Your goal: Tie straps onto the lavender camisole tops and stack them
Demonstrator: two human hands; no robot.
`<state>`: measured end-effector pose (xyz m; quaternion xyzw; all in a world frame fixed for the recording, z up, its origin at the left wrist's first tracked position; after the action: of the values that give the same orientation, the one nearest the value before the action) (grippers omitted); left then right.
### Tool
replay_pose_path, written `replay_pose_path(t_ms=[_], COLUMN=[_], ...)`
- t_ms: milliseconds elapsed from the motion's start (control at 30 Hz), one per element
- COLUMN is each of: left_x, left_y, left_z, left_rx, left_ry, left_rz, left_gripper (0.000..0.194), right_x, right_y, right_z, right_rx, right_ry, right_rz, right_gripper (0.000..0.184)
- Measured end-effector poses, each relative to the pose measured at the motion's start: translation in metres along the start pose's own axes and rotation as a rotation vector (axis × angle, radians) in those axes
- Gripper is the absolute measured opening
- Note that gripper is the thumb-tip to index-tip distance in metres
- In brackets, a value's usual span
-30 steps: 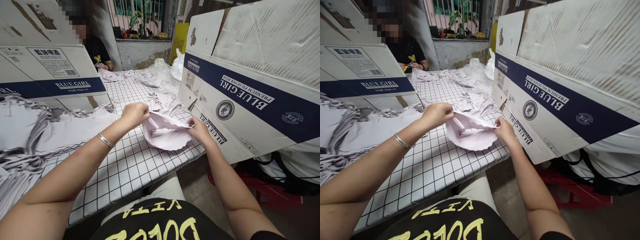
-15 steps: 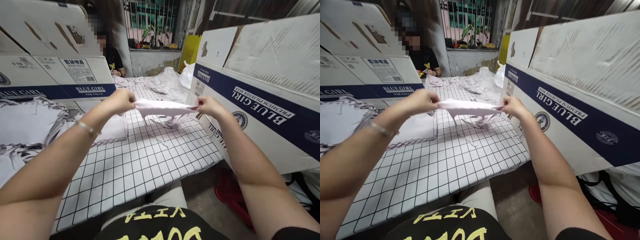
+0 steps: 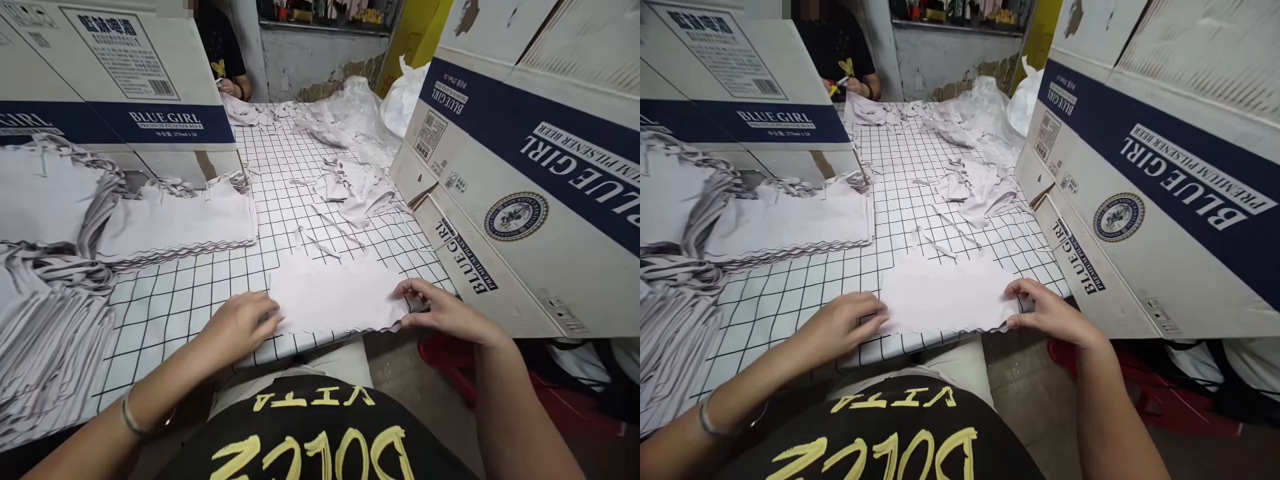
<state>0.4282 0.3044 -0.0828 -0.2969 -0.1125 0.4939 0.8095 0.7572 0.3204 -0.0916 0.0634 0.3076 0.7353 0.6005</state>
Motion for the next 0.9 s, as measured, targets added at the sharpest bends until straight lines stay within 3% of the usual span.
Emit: replay_pose_path(t_ms=[100,200,300,367,467,533,600,667,800,833,900], left_x=[0.043,0.097,0.142,0.158,0.162,0.156,0.149,0.141,0.128,0.125,0.124], left_y=[0.014,0.032,0.047,0.051,0.047,0.042,0.032,0.019,0.003,0.002,0.007], left_z=[0.026,0.035,0.026,0.02,0.017,0.016,0.013,0.011,0.001,-0.003,-0.008], left_rx=[-0.021,0.023,0.011,-0.078,-0.254,-0.574,-0.995,-1.243,-1.31,-1.315,-1.328], left_ry=[-0.2,-0.389,-0.396,-0.357,-0.314,-0.281,-0.225,-0.163,-0.048,-0.035,-0.045], left_rz=[0.1,0.204,0.311,0.324,0.284,0.248,0.194,0.149,0.155,0.175,0.228], left_gripper=[0.037,0.04,0.033,0.024,0.014,0.014,0.024,0.032,0.037,0.036,0.035], right_x=[0.01,0.025,0.035,0.038,0.051,0.07,0.095,0.119,0.151,0.157,0.17], right_y=[0.054,0.097,0.105,0.101,0.095,0.092,0.094,0.106,0.138,0.142,0.143], right_z=[-0.006,-0.058,-0.095,-0.093,-0.062,-0.047,-0.047,-0.057,-0.072,-0.07,-0.056], right_rx=[-0.089,-0.24,-0.285,-0.213,0.054,0.296,0.53,0.734,1.056,1.094,1.123], right_ry=[-0.07,-0.007,0.011,-0.03,-0.16,-0.183,-0.085,0.08,0.384,0.404,0.318], right_rz=[0.177,0.37,0.444,0.44,0.331,0.201,0.077,0.01,-0.006,-0.013,-0.045], right_gripper=[0.05,0.062,0.062,0.053,0.033,0.03,0.036,0.045,0.045,0.038,0.023])
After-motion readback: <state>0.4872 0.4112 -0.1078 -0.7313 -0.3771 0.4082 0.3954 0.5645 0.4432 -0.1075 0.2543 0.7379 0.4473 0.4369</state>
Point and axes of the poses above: each hand's wrist, its own x-axis towards the middle knuckle, its own z-axis out of the back of the hand, y = z × x, the point moved 9 cm from there along x, towards the middle knuckle, and after that the axes turned 10 degrees about -x, right-handed, at the moved point
